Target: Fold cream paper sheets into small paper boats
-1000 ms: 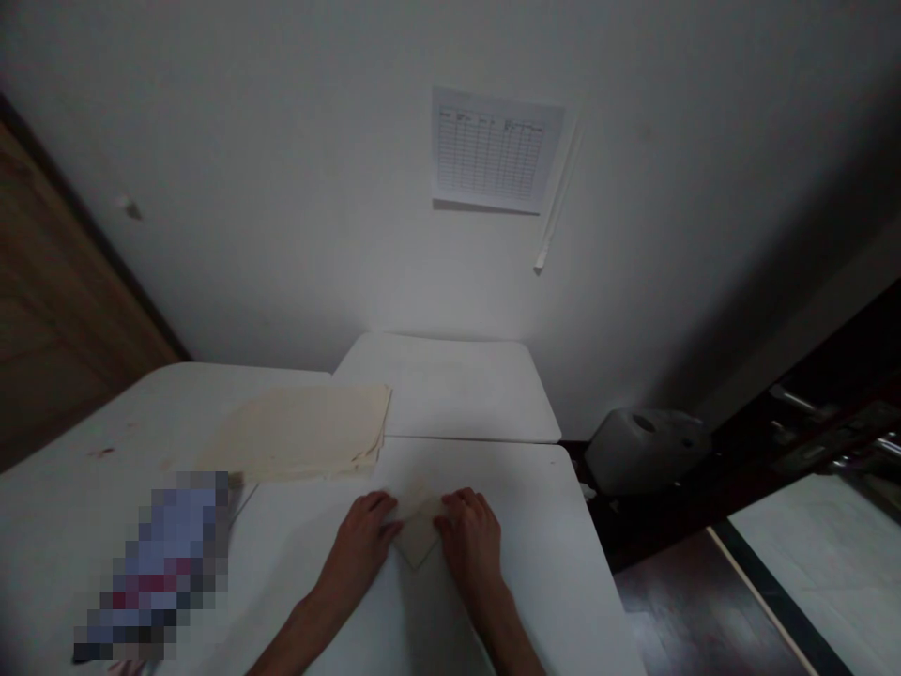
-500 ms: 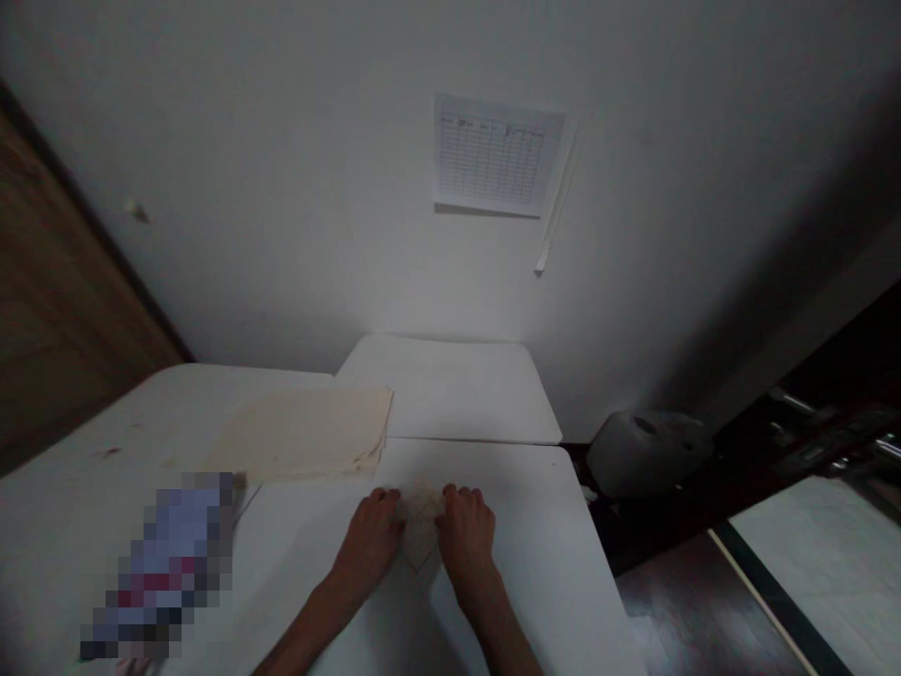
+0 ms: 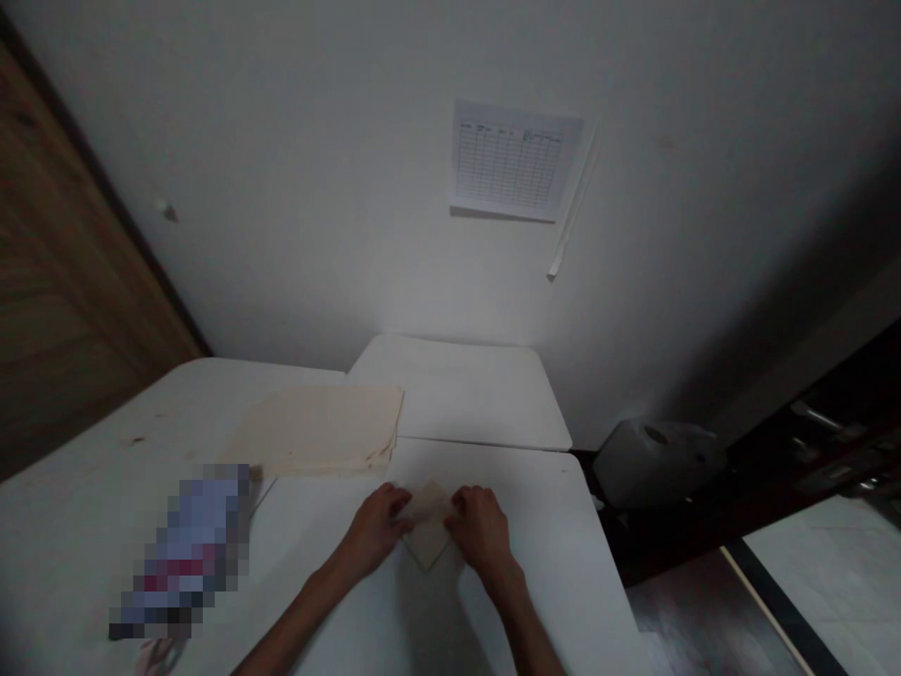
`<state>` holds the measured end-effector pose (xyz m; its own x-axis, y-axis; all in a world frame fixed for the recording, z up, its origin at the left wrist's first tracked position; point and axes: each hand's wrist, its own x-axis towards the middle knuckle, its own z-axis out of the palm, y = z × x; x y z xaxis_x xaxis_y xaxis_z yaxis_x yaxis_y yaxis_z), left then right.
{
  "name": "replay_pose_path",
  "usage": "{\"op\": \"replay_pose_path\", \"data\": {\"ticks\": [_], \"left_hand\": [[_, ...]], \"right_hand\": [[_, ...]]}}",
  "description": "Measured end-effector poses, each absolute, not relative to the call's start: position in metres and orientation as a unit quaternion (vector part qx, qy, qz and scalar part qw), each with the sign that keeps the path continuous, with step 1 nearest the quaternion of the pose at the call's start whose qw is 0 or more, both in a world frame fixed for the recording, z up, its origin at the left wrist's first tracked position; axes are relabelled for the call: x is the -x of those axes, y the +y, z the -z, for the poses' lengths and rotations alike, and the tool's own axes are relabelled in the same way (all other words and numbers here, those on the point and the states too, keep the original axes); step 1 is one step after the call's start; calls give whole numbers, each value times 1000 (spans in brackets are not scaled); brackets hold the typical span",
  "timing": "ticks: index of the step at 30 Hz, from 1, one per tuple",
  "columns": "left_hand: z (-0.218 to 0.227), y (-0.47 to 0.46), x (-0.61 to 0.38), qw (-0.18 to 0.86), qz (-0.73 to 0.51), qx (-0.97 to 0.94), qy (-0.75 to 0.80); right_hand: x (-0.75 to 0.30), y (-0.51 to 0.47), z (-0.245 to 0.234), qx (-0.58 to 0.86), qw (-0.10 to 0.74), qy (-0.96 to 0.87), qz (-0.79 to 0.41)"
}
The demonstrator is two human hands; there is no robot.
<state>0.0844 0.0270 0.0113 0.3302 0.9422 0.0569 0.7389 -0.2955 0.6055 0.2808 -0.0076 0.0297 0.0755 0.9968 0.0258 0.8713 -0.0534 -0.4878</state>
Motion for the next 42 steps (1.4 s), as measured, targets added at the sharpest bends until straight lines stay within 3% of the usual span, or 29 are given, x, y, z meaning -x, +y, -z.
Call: {"op": "replay_pose_path", "data": {"ticks": [13, 32, 42], "left_hand": [[-19, 30, -60, 263, -242, -832, 424], [9, 14, -50, 69, -202, -927, 309], [-10, -12, -82, 120, -200, -927, 295]], "right_hand": [[-312, -11, -16, 581, 257, -749, -189], [-318, -25, -4, 482, 227, -846, 27], [-316, -27, -1, 497, 239, -834, 23]]}}
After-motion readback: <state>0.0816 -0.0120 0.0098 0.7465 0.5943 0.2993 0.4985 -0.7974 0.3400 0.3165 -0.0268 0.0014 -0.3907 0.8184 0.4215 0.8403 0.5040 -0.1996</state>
